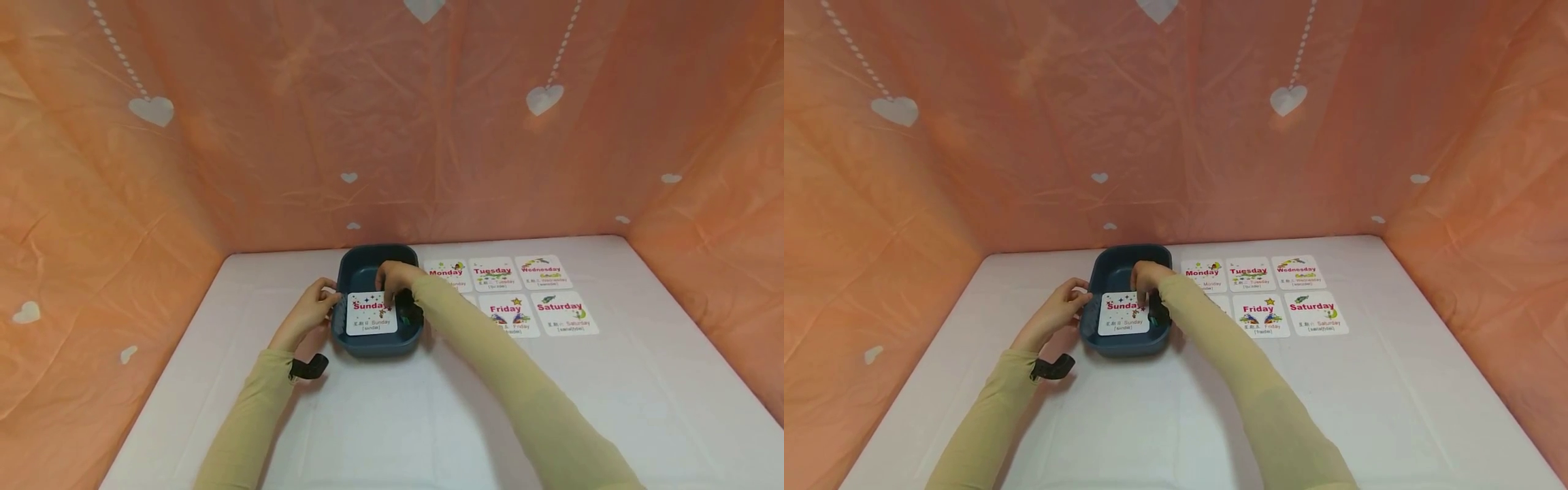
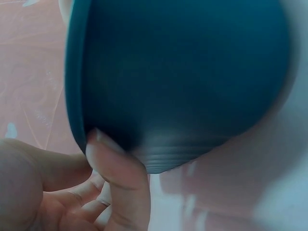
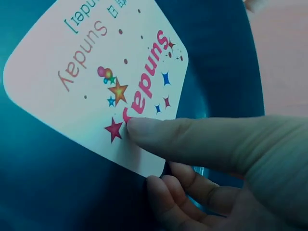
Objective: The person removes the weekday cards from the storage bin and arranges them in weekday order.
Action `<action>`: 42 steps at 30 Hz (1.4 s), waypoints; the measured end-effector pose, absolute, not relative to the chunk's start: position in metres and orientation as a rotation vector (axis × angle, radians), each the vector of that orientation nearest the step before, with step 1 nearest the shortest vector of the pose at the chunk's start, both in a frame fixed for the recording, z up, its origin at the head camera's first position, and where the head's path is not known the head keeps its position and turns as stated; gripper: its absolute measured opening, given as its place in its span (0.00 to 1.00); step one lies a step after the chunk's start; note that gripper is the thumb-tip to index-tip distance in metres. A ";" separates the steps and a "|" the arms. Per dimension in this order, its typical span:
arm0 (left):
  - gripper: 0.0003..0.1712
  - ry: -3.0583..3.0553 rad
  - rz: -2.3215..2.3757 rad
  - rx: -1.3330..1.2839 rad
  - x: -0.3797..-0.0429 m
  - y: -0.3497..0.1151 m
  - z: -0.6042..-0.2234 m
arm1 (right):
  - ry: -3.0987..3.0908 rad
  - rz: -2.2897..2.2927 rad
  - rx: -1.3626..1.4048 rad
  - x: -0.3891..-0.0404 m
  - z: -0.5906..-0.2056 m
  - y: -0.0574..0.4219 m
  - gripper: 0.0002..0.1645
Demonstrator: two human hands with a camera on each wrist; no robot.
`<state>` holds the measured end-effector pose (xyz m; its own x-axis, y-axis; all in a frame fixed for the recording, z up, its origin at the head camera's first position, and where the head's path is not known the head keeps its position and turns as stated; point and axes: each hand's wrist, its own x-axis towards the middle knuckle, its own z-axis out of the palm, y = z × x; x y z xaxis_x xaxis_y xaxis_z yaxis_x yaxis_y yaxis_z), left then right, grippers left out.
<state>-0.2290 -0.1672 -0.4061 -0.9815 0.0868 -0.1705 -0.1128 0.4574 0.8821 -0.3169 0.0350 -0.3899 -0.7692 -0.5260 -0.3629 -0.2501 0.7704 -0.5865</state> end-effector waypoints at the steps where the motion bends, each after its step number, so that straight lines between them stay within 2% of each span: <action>1: 0.16 2.510 1.550 -0.026 -0.228 -0.167 -0.406 | 2.449 -0.701 -0.585 -0.316 -0.391 0.035 0.19; 15: 0.16 2.500 1.573 -0.023 -0.228 -0.167 -0.404 | 2.452 -0.653 -0.708 -0.322 -0.393 0.035 0.15; 30: 0.15 2.489 1.604 0.017 -0.228 -0.170 -0.408 | 2.388 -0.910 -0.864 -0.311 -0.364 0.058 0.15; 37: 0.15 2.480 1.615 0.031 -0.228 -0.171 -0.410 | 2.439 -1.184 -0.897 -0.302 -0.351 0.084 0.13; 42: 0.15 2.477 1.615 0.038 -0.228 -0.172 -0.411 | 2.440 -1.448 -0.792 -0.293 -0.341 0.110 0.13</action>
<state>-0.2279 -0.1725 -0.4110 -0.9827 0.1215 -0.1395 -0.0787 0.4079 0.9096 -0.2928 0.1098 -0.3408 -0.8376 -0.5369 0.1006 -0.3457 0.3784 -0.8587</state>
